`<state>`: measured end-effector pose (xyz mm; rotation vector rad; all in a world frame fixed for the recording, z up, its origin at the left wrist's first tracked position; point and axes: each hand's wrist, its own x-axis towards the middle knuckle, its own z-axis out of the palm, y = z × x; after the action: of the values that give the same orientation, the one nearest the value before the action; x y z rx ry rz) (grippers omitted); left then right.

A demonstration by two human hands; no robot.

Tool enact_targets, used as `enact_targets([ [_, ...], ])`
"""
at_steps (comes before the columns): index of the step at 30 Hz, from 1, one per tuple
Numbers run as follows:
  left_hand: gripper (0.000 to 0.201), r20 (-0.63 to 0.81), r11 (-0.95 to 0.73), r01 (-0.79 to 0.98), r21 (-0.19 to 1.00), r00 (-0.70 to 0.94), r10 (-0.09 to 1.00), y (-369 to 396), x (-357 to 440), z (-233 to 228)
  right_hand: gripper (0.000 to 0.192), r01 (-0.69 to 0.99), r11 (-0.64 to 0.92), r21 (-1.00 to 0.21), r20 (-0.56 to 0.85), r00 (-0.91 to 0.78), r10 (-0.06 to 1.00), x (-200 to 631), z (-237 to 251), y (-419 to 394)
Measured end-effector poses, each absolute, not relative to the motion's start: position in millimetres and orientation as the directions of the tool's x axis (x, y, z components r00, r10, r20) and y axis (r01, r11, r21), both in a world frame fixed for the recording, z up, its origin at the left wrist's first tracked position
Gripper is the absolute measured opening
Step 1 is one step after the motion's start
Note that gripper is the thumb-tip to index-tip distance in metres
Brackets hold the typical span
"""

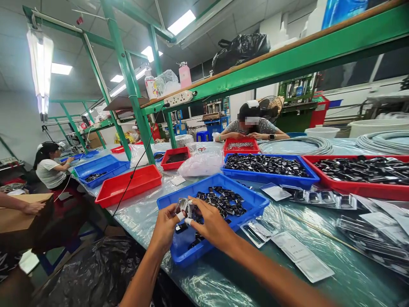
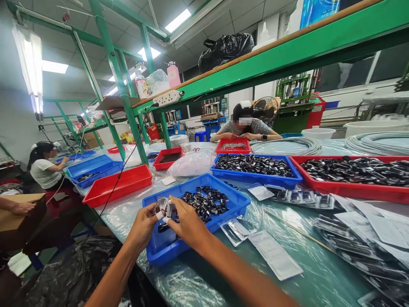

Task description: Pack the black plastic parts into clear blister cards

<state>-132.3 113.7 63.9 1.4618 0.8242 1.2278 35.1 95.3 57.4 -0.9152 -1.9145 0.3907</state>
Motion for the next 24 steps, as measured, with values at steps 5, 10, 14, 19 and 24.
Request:
enact_targets([
  [5,0.038,0.276,-0.276,-0.034,0.961,0.249,0.928,110,-130,67,0.058,0.395,0.668,-0.631,0.624,-0.253,0.739,37,53,99],
  [10,0.033,0.298,-0.330,0.134,0.935,0.210,0.931,107,-122,69,0.051,0.347,0.582,-0.735,0.566,-0.156,0.809,37,57,99],
  [14,0.029,0.323,-0.365,0.264,0.893,0.188,0.927,107,-113,72,0.039,0.247,0.501,-0.829,0.487,-0.122,0.865,39,61,100],
  [19,0.024,0.342,-0.387,0.376,0.842,0.182,0.922,118,-108,73,0.033,0.197,0.439,-0.877,0.422,-0.125,0.898,45,60,110],
  [24,0.025,0.333,-0.379,0.438,0.815,0.182,0.925,125,-109,71,0.034,0.253,0.441,-0.861,0.416,-0.146,0.897,47,59,112],
])
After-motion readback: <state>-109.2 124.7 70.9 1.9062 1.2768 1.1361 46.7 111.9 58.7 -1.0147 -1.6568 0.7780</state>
